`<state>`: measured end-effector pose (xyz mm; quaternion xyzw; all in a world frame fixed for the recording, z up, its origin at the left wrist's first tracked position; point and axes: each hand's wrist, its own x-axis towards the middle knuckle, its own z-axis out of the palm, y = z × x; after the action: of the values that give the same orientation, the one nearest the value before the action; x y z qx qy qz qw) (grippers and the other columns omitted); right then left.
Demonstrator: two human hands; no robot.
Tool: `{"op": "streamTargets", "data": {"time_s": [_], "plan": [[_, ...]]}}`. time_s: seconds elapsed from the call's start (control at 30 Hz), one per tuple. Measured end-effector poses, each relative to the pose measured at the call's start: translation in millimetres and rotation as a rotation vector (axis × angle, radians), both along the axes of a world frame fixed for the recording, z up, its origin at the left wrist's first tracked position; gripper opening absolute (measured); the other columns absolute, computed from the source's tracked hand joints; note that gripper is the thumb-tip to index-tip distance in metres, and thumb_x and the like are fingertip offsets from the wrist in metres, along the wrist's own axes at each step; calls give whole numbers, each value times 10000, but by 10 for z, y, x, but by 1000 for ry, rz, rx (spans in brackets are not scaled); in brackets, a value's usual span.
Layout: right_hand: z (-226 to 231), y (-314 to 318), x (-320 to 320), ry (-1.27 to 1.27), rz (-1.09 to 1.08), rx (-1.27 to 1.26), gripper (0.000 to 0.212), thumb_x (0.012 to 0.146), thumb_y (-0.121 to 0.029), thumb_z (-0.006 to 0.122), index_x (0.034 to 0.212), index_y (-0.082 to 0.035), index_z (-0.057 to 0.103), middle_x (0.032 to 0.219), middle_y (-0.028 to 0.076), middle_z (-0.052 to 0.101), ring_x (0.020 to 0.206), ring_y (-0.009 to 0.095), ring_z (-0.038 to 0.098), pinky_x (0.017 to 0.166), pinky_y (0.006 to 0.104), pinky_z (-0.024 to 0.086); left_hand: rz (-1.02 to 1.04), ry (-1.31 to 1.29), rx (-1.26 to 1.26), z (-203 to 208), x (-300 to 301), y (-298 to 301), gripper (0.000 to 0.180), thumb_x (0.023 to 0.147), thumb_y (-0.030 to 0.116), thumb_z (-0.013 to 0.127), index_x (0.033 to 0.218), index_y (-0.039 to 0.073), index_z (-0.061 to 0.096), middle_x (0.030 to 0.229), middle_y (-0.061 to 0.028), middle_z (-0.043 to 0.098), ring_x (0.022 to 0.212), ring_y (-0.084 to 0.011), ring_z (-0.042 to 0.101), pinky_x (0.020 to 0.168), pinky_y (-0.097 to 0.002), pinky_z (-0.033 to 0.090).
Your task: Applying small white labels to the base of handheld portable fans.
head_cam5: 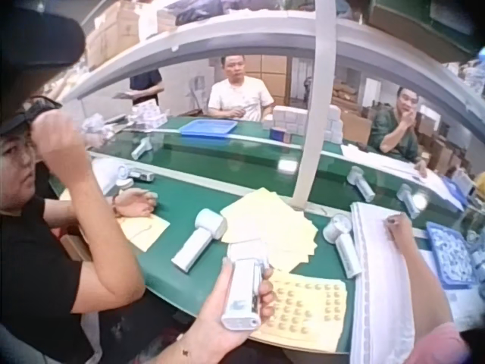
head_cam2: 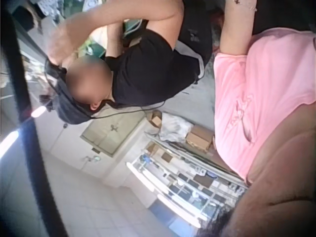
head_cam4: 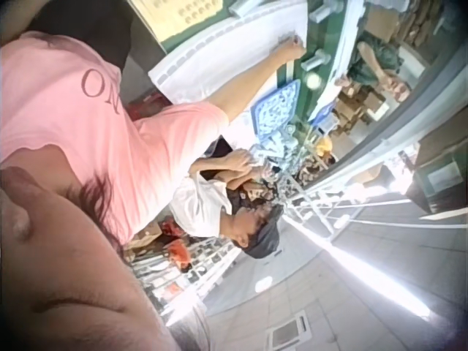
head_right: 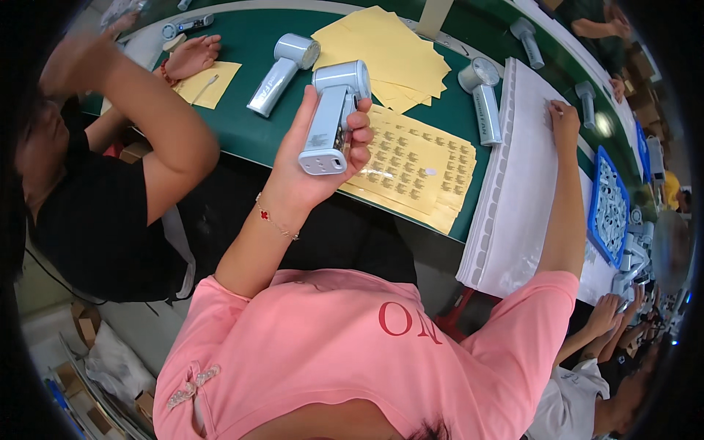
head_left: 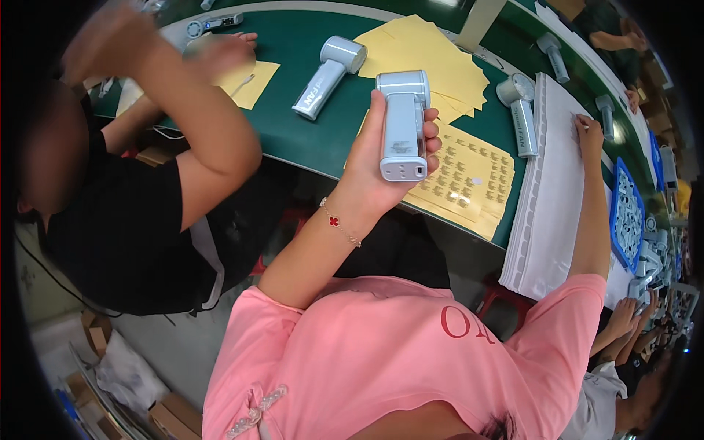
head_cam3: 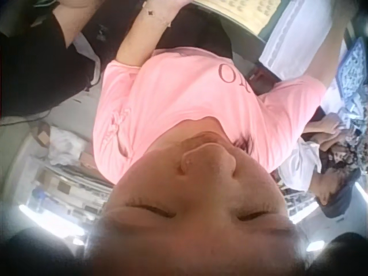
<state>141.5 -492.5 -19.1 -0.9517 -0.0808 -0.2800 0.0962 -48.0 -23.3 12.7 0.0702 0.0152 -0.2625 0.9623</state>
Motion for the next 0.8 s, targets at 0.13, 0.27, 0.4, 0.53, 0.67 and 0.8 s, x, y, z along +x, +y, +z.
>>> {"op": "streamTargets", "data": {"time_s": [0.13,0.27,0.4,0.53,0.67,0.8], "plan": [[23,-67,-50,4,-11,33,126,797,-111,618,909,-55,602,846,144,592,714,258,595,669,334,471,91,-13,226,125,-63,-1,592,898,523,401,1115,-23,467,858,-68,550,794,-189,547,717,-318,480],[63,-137,-42,7,-17,66,102,795,-115,621,872,-59,584,793,114,593,704,215,588,652,309,467,119,-221,577,90,-28,65,462,879,356,531,1147,-14,470,952,-89,558,883,-186,568,789,-318,480],[208,-247,-265,142,-297,458,109,798,-109,639,871,-67,569,719,49,586,578,110,530,538,226,422,134,-475,1176,59,122,33,546,767,137,666,1227,1,406,1069,-92,555,966,-166,555,823,-299,463],[854,1202,-943,234,127,748,183,804,-69,635,952,-2,551,718,35,560,546,76,483,480,195,382,313,-423,1289,-185,58,181,609,717,62,692,1221,-35,365,1032,-114,562,936,-191,567,809,-305,465],[1312,2219,-2606,80,316,823,189,785,19,601,967,40,556,755,75,572,584,106,517,510,207,412,287,-294,887,-118,209,-25,400,782,141,673,1090,0,459,935,-69,571,826,-155,600,741,-262,485],[844,2624,-3136,434,476,1232,157,659,110,631,791,43,579,784,122,583,663,170,560,561,255,462,295,-171,841,-53,205,-140,292,810,256,666,928,34,518,811,-39,557,687,-126,602,567,-225,501]]}}
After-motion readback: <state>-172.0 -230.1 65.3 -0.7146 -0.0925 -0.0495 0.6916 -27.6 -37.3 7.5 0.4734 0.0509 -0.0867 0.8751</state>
